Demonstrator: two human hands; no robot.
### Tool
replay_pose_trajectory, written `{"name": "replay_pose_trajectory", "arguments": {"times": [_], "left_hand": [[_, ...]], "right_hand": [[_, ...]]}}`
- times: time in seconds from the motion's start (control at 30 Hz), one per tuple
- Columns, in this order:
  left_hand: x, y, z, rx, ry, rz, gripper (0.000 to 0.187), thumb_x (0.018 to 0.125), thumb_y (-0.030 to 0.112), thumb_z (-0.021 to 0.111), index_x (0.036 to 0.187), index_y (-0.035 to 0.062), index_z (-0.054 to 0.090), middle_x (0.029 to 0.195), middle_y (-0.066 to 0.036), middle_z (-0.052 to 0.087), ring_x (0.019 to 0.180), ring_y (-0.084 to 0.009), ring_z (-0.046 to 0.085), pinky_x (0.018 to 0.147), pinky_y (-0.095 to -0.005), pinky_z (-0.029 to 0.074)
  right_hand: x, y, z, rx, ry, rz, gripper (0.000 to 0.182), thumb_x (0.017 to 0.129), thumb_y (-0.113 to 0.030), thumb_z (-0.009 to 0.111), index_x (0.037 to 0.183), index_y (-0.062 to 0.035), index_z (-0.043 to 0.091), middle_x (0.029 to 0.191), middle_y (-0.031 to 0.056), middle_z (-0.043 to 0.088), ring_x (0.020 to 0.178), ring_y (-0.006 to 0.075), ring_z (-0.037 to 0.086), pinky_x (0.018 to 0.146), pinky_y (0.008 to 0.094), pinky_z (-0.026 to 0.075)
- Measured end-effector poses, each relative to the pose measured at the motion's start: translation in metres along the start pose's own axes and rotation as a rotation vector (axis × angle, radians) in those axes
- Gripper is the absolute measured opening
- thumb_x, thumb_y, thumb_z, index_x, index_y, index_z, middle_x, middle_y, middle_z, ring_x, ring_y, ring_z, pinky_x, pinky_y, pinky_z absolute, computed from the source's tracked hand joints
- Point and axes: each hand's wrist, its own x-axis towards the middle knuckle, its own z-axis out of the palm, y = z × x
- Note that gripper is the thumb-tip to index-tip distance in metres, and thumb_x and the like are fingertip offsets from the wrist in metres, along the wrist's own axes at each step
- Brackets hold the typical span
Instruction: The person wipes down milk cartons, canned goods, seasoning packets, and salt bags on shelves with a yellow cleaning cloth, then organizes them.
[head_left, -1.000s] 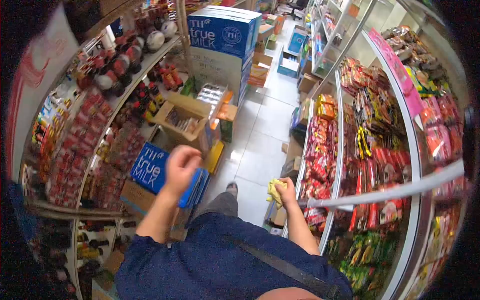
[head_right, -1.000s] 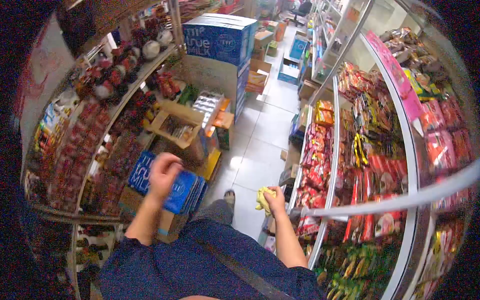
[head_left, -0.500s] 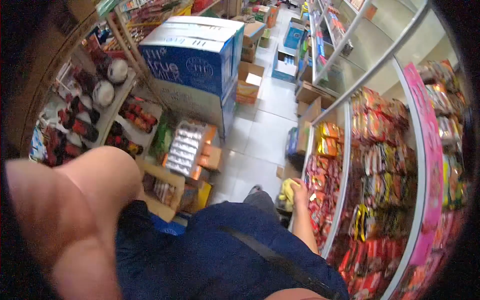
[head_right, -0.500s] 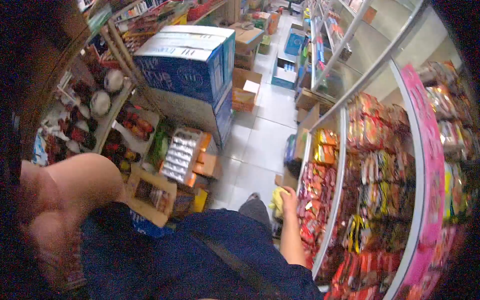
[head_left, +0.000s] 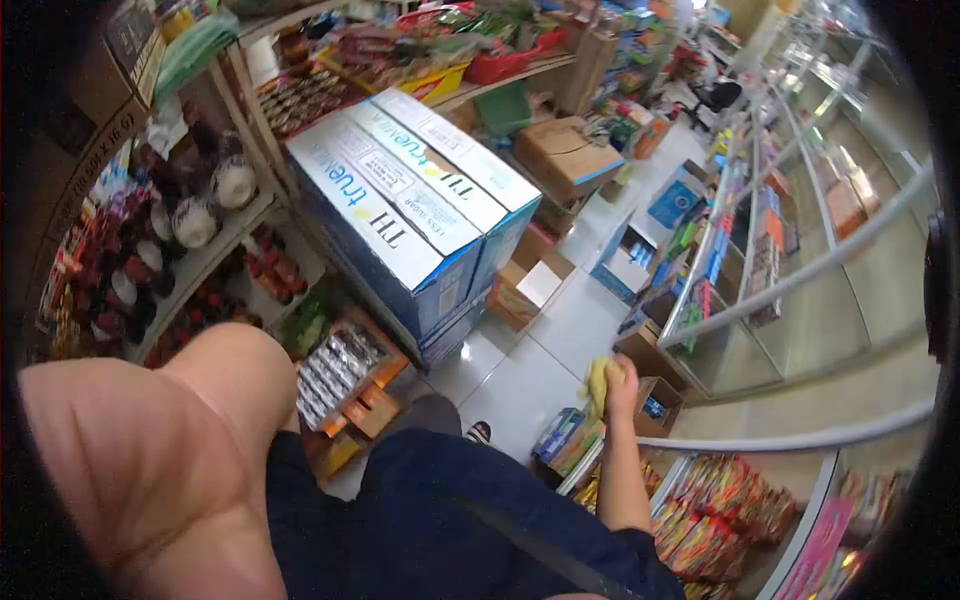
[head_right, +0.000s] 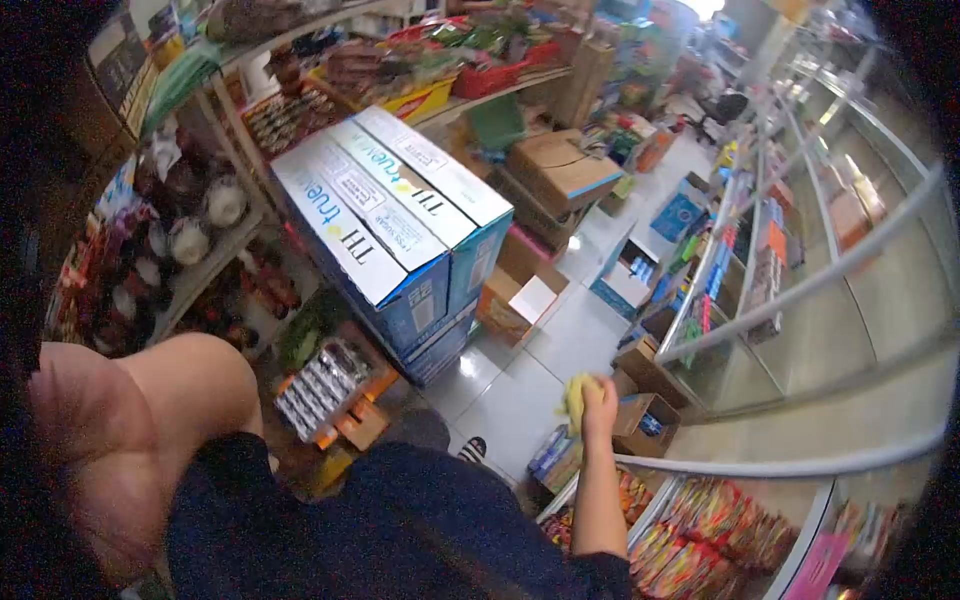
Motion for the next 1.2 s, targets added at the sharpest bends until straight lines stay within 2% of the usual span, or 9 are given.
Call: {"name": "replay_pose_trajectory", "arguments": {"times": [0.2, 0.3, 0.4, 0.43, 0.57, 0.7, 0.93, 1.07, 1.2], "left_hand": [[-0.029, -0.047, 0.025, 0.076, -0.074, -0.044, 0.041, 0.078, 0.021, 0.059, 0.113, 0.0029, 0.046, 0.117, -0.017, 0.042, 0.097, -0.0233, 0.048, 0.082, -0.0341, 0.04], [-0.058, -0.071, 0.024, 0.133, -0.116, -0.14, 0.043, 0.078, 0.02, 0.059, 0.116, 0.0031, 0.045, 0.12, -0.018, 0.041, 0.1, -0.0238, 0.048, 0.084, -0.0343, 0.04], [-0.129, -0.097, 0.013, 0.309, -0.259, -0.663, 0.045, 0.078, 0.018, 0.059, 0.118, 0.0033, 0.045, 0.124, -0.018, 0.04, 0.102, -0.0242, 0.048, 0.086, -0.0345, 0.04], [-0.138, -0.096, 0.011, 0.776, -0.664, -0.996, 0.055, 0.081, 0.023, 0.055, 0.128, 0.0013, 0.035, 0.124, -0.021, 0.039, 0.113, -0.0307, 0.04, 0.095, -0.0369, 0.033], [-0.249, -0.077, 0.013, 0.976, -0.778, -1.667, 0.066, 0.081, 0.023, 0.056, 0.135, -0.0012, 0.026, 0.142, -0.027, 0.011, 0.131, -0.0408, 0.017, 0.106, -0.044, 0.017], [-0.246, -0.082, 0.031, 1.014, -0.589, -1.719, 0.075, 0.076, 0.022, 0.063, 0.136, 0.0004, 0.024, 0.143, -0.028, 0.004, 0.132, -0.0412, 0.015, 0.105, -0.0427, 0.02], [-0.241, -0.096, 0.047, 1.235, -0.482, -1.837, 0.085, 0.067, 0.022, 0.07, 0.136, 0.0023, 0.026, 0.145, -0.025, 0.001, 0.133, -0.0387, 0.014, 0.105, -0.0405, 0.023], [-0.234, -0.1, 0.051, 1.322, -0.578, -1.937, 0.084, 0.068, 0.029, 0.072, 0.136, 0.0049, 0.028, 0.144, -0.027, 0.004, 0.132, -0.0396, 0.018, 0.104, -0.0371, 0.025], [-0.242, -0.086, 0.044, 1.259, -0.596, -1.861, 0.081, 0.072, 0.036, 0.069, 0.137, 0.0081, 0.029, 0.142, -0.029, 0.006, 0.129, -0.0413, 0.024, 0.104, -0.0368, 0.025]], "right_hand": [[0.142, -0.098, 0.1, 0.252, -0.187, -0.307, 0.027, 0.085, -0.011, 0.053, 0.11, -0.0025, 0.051, 0.101, 0.0111, 0.056, 0.089, 0.0184, 0.057, 0.077, 0.0296, 0.048], [0.179, -0.121, 0.155, 0.579, -0.248, -0.171, 0.028, 0.088, -0.013, 0.048, 0.112, 0.0002, 0.047, 0.103, 0.0137, 0.056, 0.089, 0.023, 0.059, 0.077, 0.0337, 0.05], [0.207, -0.119, 0.198, 0.686, -0.45, -0.047, 0.028, 0.088, -0.015, 0.049, 0.114, -0.0037, 0.048, 0.108, 0.0111, 0.055, 0.094, 0.02, 0.057, 0.082, 0.032, 0.048], [0.21, -0.118, 0.209, 0.601, -0.511, -0.061, 0.031, 0.088, -0.016, 0.048, 0.116, -0.0031, 0.047, 0.112, 0.0112, 0.054, 0.1, 0.0204, 0.054, 0.088, 0.0317, 0.044], [0.238, -0.092, 0.256, 0.425, -0.823, -0.02, 0.035, 0.089, -0.018, 0.046, 0.12, -0.0012, 0.046, 0.115, 0.0104, 0.053, 0.105, 0.0183, 0.05, 0.093, 0.0293, 0.037], [0.262, -0.094, 0.334, 0.58, -1.066, 0.414, 0.033, 0.09, -0.019, 0.047, 0.12, -0.0037, 0.045, 0.103, 0.0092, 0.057, 0.09, 0.0151, 0.057, 0.077, 0.0271, 0.048], [0.301, -0.121, 0.471, 0.56, -1.264, 0.317, 0.032, 0.09, -0.02, 0.043, 0.117, -0.003, 0.045, 0.096, 0.0076, 0.057, 0.084, 0.0137, 0.058, 0.072, 0.0263, 0.048], [0.291, -0.187, 0.425, 0.44, -1.187, -0.421, 0.033, 0.081, -0.011, 0.051, 0.112, -0.0007, 0.054, 0.12, 0.0137, 0.051, 0.108, 0.0244, 0.049, 0.095, 0.0346, 0.035], [0.297, -0.214, 0.393, 0.012, -1.374, -1.211, 0.032, 0.065, -0.013, 0.061, 0.096, -0.0036, 0.064, 0.109, 0.017, 0.056, 0.114, 0.041, 0.045, 0.097, 0.0465, 0.034]]}}
